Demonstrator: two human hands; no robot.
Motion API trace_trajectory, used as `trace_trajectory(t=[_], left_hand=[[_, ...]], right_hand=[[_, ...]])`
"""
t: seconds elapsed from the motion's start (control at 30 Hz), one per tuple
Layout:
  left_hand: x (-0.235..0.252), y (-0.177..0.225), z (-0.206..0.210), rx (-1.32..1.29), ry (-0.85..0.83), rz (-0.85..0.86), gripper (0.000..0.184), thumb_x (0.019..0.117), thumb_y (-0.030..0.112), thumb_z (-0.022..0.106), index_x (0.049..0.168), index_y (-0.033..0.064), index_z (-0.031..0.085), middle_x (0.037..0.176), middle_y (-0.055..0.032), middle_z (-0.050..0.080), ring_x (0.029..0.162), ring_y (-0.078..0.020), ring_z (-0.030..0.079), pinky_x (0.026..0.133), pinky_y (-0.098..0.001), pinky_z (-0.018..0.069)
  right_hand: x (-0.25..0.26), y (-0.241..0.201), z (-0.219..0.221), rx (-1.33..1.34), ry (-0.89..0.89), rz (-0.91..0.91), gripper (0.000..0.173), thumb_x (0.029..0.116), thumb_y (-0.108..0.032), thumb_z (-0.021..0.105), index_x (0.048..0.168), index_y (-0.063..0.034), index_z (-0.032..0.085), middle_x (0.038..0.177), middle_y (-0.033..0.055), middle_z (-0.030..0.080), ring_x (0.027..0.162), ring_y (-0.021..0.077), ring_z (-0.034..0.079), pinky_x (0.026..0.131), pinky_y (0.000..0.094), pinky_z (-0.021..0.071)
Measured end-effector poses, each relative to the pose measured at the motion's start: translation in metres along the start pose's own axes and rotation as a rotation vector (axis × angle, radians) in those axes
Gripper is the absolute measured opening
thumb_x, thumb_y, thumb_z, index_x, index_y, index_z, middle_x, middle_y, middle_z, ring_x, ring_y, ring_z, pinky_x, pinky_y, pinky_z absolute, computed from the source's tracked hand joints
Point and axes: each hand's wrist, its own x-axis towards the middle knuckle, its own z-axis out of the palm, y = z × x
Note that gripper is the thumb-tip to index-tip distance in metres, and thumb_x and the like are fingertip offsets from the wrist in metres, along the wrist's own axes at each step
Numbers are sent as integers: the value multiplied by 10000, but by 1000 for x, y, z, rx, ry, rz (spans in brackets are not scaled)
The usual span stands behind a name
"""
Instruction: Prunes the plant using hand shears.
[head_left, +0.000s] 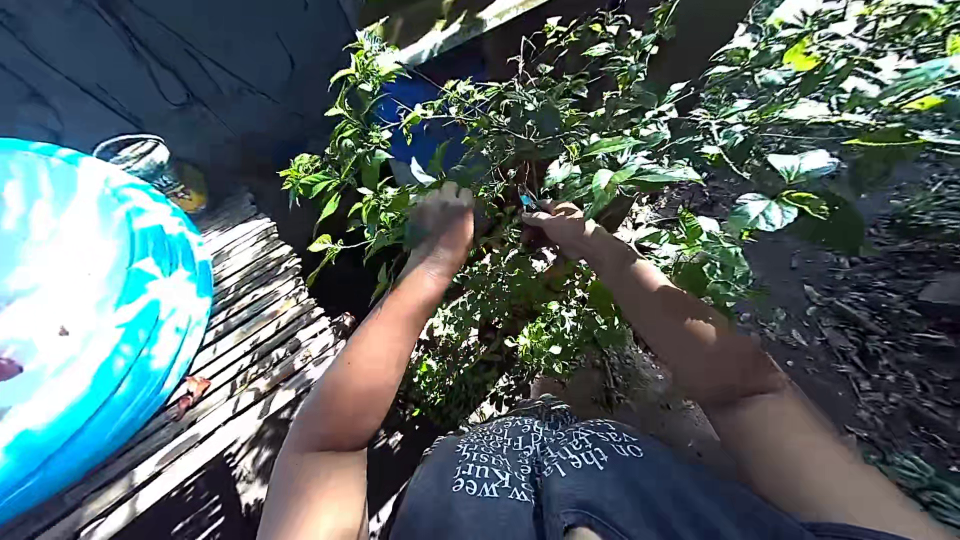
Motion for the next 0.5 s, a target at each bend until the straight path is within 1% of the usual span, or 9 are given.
trace_trajectory(t=[0.03, 0.07, 0.13, 0.2, 0.27, 0.33, 0.4, 0.43, 0.5], left_hand=[[-3, 0, 1, -22, 3, 3, 290, 1023, 45, 537, 1259, 25, 704, 1287, -248, 660, 1181, -466, 633, 955, -636, 491], [-6, 1, 4, -34, 17, 7, 279, 1007, 31, 555, 1236, 26, 714, 1266, -246, 668, 1171, -464, 639, 944, -633, 501], [-12, 2, 11, -60, 65, 16, 261, 1004, 29, 565, 1208, 21, 728, 1228, -250, 682, 1142, -464, 651, 924, -624, 507], [-15, -1, 21, -60, 134, 59, 251, 990, 19, 565, 1170, 16, 740, 1166, -249, 700, 1071, -457, 680, 881, -610, 530], [-15, -3, 26, -61, 180, 65, 235, 991, 24, 571, 1144, 16, 749, 1130, -247, 709, 1032, -450, 692, 862, -603, 536], [-15, -2, 29, -53, 213, 64, 230, 995, 29, 570, 1129, 19, 757, 1108, -244, 714, 1005, -451, 697, 840, -602, 540], [-17, -1, 31, -57, 253, 71, 225, 988, 19, 570, 1103, 10, 764, 1085, -249, 717, 984, -456, 700, 816, -601, 541], [-18, -1, 33, -63, 286, 76, 219, 981, 17, 577, 1083, 10, 771, 1061, -247, 722, 964, -456, 705, 797, -600, 545], [-18, -1, 37, -73, 348, 80, 196, 972, 21, 601, 1048, 14, 781, 1017, -239, 727, 932, -453, 710, 772, -601, 551]], right_hand=[[3, -3, 2, -60, -9, -2, 415, 1094, -256, 497, 1450, -42, 487, 1006, 135, 689, 787, 168, 668, 751, 344, 567], [6, -5, 2, -133, -23, -11, 424, 1098, -272, 487, 1458, -49, 485, 1037, 145, 694, 832, 185, 676, 795, 370, 562], [12, -5, 2, -249, -53, -51, 456, 1100, -312, 463, 1478, -59, 475, 1057, 155, 712, 899, 217, 691, 865, 428, 552], [18, -4, 4, -294, -65, -121, 430, 1093, -303, 467, 1438, -50, 511, 1042, 152, 716, 892, 224, 700, 861, 449, 559], [21, -6, 7, -304, -71, -172, 415, 1091, -289, 478, 1411, -31, 535, 1042, 155, 713, 891, 223, 701, 868, 448, 564], [27, -6, 11, -309, -64, -202, 402, 1091, -275, 487, 1390, -13, 545, 1013, 160, 708, 863, 223, 693, 859, 452, 559], [32, -6, 13, -332, -68, -218, 413, 1092, -263, 480, 1402, 5, 535, 1041, 186, 707, 887, 257, 704, 879, 478, 559], [34, -6, 13, -340, -68, -231, 397, 1089, -253, 486, 1377, 12, 551, 1039, 188, 707, 886, 261, 707, 875, 483, 561], [35, -7, 15, -355, -54, -253, 353, 1082, -252, 505, 1306, 6, 592, 980, 163, 710, 836, 241, 697, 827, 476, 562]])
